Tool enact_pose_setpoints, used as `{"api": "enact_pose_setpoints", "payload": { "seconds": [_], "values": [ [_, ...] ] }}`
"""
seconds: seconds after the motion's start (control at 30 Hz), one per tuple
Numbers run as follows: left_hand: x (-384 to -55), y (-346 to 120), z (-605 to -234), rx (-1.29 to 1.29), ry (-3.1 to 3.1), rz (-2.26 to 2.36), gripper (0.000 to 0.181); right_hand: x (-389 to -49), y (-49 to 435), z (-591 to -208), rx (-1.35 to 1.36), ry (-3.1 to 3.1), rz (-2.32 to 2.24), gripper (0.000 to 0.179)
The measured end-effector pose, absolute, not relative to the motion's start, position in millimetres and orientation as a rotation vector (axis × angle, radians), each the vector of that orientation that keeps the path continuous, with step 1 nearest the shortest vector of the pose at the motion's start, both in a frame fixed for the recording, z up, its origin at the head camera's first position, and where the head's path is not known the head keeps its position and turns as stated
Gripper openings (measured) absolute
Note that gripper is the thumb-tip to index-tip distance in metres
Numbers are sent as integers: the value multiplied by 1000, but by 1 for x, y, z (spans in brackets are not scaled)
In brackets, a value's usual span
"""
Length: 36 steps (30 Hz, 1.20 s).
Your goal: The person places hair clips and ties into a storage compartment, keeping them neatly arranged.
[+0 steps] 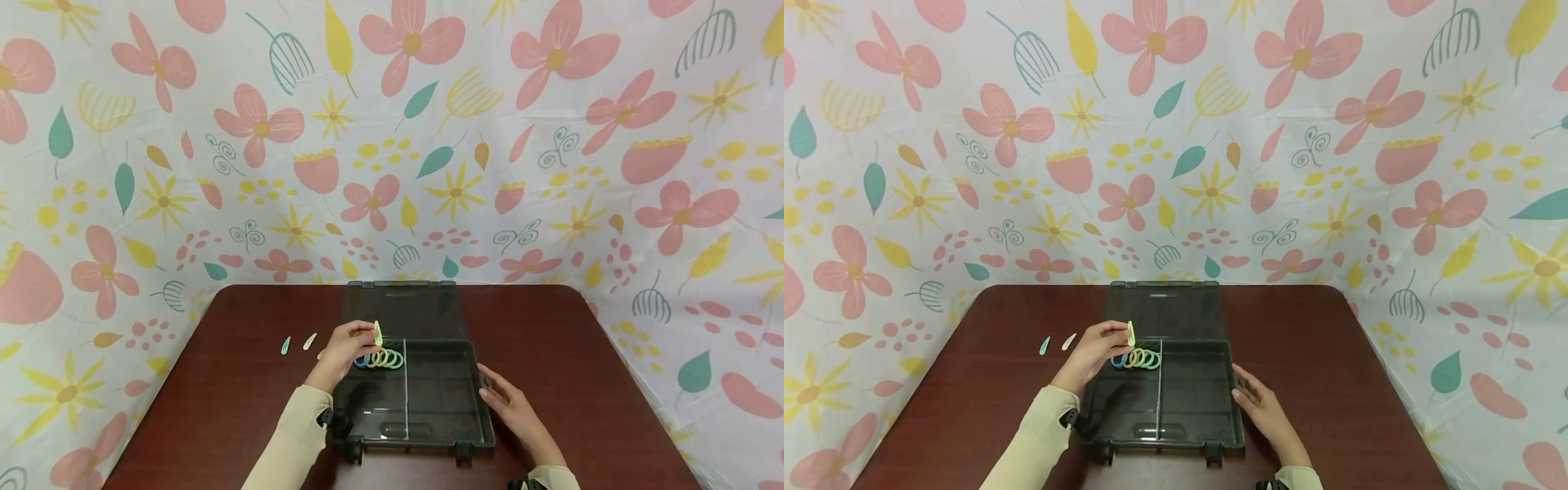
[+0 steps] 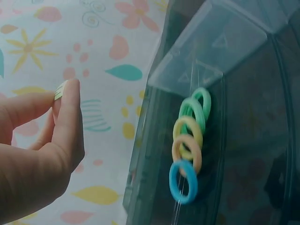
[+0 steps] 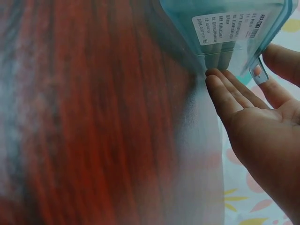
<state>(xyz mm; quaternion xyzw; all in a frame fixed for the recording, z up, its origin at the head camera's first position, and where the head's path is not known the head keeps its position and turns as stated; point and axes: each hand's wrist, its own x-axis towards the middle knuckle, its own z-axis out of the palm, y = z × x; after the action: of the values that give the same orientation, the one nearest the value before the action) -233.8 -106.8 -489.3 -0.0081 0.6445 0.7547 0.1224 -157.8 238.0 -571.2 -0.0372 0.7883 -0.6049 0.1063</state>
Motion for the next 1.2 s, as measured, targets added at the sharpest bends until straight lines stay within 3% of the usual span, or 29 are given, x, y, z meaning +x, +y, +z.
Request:
{"api": "enact_pose_setpoints", "payload": {
  "seconds": [0.37, 1.2],
  "values": [
    [-240, -69, -489, -34, 1728, 2242, 33, -160, 238, -571, -116, 2325, -1769, 56],
    [-246, 26, -508, -171, 1607, 2284, 19, -159, 233, -571, -66, 2372, -1742, 56]
  ]
}}
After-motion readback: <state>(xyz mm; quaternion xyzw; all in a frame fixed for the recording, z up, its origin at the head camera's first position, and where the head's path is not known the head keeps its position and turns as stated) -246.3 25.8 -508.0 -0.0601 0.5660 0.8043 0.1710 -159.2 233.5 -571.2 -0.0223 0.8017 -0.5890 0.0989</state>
